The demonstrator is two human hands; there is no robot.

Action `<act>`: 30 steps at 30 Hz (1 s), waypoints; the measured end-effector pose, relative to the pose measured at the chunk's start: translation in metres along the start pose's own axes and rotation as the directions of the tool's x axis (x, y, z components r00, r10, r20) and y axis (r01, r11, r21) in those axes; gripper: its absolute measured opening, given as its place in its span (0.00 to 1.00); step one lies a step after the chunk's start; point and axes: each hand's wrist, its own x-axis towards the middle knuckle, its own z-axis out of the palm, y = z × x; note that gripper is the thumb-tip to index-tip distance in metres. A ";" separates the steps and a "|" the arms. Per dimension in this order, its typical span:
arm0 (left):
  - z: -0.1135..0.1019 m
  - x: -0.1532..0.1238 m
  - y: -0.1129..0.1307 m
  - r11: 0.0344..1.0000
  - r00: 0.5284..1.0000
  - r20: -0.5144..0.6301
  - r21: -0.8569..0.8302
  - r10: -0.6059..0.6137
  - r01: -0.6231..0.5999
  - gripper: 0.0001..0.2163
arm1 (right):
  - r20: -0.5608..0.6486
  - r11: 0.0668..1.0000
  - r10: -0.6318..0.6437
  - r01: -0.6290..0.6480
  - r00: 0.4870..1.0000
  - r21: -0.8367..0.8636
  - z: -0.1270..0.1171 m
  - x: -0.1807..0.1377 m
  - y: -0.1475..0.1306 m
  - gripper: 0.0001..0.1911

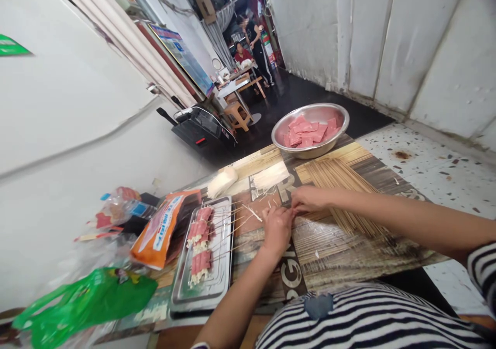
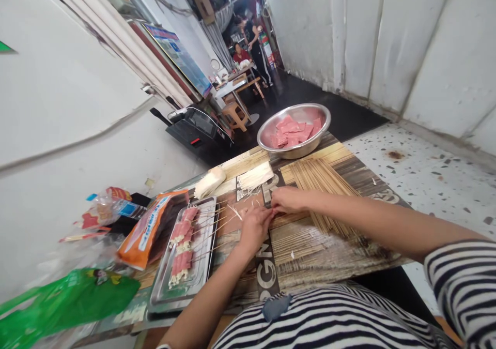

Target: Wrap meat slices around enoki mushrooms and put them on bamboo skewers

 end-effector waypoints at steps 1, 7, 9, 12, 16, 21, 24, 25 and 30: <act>-0.001 0.004 -0.003 0.999 1.000 0.027 -0.036 -0.010 0.011 0.11 | -0.048 0.999 -0.002 0.000 0.999 -0.036 0.002 -0.003 -0.002 0.14; -0.003 0.012 -0.010 0.999 0.994 0.113 -0.053 0.014 -0.008 0.10 | -0.132 0.993 -0.034 0.018 0.991 -0.119 0.004 -0.012 -0.015 0.16; 0.002 0.008 -0.008 0.999 0.999 0.051 0.033 0.017 -0.019 0.09 | -0.100 0.999 -0.001 -0.004 0.995 -0.051 0.001 -0.006 -0.012 0.17; 0.013 0.002 -0.006 0.989 0.995 -0.074 0.135 0.073 -0.063 0.09 | -0.025 0.999 -0.010 0.011 1.000 0.042 -0.005 0.007 0.000 0.12; 0.024 0.003 -0.012 0.967 0.966 -0.160 0.187 0.204 -0.174 0.10 | 0.090 0.985 0.009 -0.024 0.996 0.170 -0.006 0.020 0.017 0.09; 0.022 0.010 -0.019 0.959 0.955 -0.152 0.166 0.255 -0.230 0.10 | -0.080 0.958 0.283 -0.278 0.956 0.070 -0.001 -0.003 0.033 0.13; 0.019 0.010 -0.017 0.977 0.974 -0.108 0.104 0.198 -0.187 0.10 | -0.220 0.765 0.604 -0.635 0.766 -0.107 -0.007 -0.034 0.033 0.18; 0.018 0.009 -0.016 0.982 0.980 -0.087 0.077 0.177 -0.170 0.10 | -0.232 0.689 0.670 -0.707 0.705 -0.157 -0.011 -0.043 0.030 0.19; 0.017 0.013 -0.012 0.990 0.990 -0.028 -0.020 0.141 -0.141 0.12 | -0.127 0.558 0.799 -0.803 0.588 -0.210 -0.028 -0.060 0.012 0.17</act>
